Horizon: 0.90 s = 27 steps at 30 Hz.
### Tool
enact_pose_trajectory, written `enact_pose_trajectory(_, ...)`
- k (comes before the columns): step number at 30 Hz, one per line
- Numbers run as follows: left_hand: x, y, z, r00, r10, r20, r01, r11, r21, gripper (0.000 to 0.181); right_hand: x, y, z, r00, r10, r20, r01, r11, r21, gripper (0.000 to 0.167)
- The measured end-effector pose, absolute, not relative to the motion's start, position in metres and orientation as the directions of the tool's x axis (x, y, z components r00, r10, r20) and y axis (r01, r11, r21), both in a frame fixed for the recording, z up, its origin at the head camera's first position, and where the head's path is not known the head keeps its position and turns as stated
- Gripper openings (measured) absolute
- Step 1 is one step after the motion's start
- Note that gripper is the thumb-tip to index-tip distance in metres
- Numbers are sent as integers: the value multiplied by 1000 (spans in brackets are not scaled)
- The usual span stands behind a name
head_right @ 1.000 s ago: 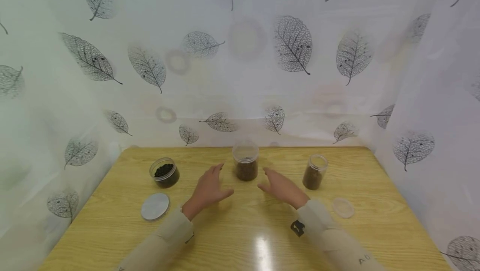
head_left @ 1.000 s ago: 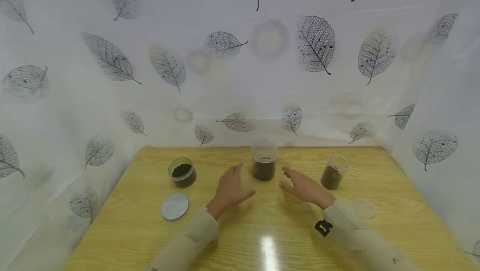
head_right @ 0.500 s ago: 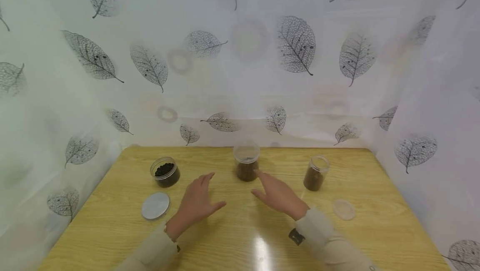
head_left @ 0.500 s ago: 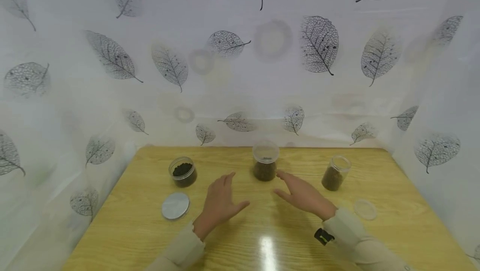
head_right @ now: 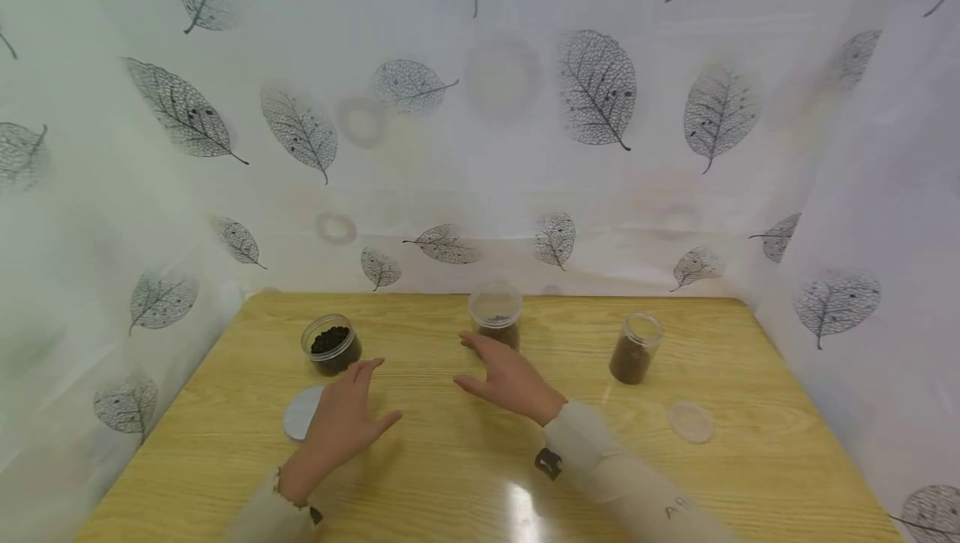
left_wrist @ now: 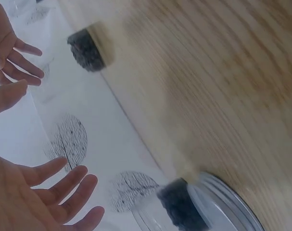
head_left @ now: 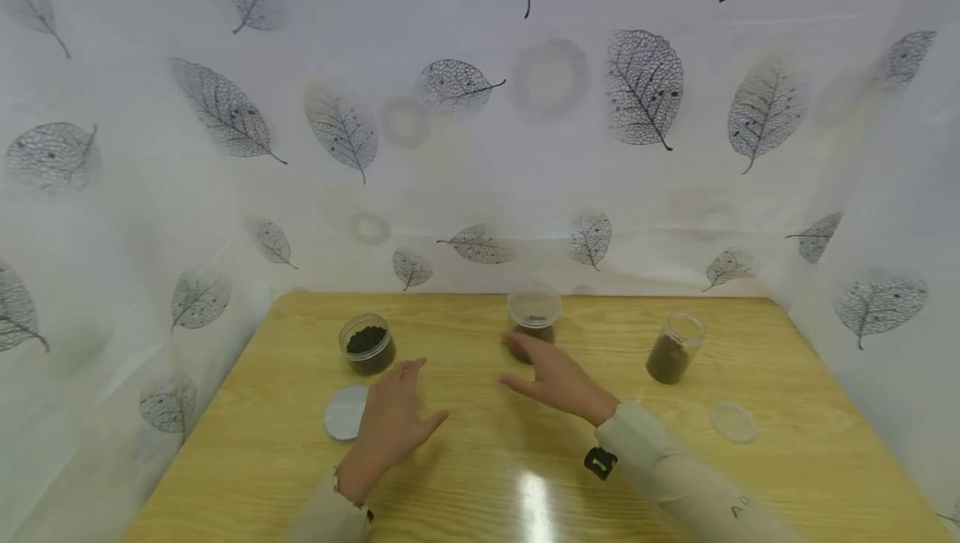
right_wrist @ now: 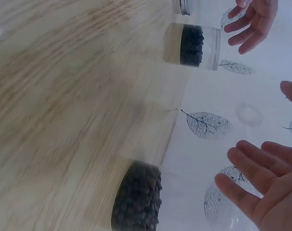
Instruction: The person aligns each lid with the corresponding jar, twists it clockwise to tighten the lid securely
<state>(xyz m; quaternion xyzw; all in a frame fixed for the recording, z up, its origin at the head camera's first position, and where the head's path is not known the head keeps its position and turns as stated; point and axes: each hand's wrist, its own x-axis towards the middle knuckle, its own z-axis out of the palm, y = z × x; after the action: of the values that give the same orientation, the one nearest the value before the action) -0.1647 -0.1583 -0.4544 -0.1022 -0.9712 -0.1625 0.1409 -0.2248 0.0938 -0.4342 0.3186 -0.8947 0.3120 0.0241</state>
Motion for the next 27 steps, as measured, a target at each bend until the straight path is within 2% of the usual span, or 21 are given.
enact_pose_trajectory(8,-164,-192,-453,-936,93,338,192,943,272,73,-248,54,-438,-747,-589,308,-643,525,-557,69)
enact_pose_trajectory(12,-165,-207,-450,-954,37,299,126,950,286,74,-259,34,-440,-737,-594,322,-656,514,-553,71)
enact_pose_trajectory(18,-166,-226,-449,-979,-27,204,38,951,307,78,-274,3,-445,-749,-602,275,-633,530,-565,76)
enact_pose_trajectory(27,-168,-245,-452,-991,-61,119,-22,953,303,80,-294,-42,-452,-757,-613,227,-596,506,-624,82)
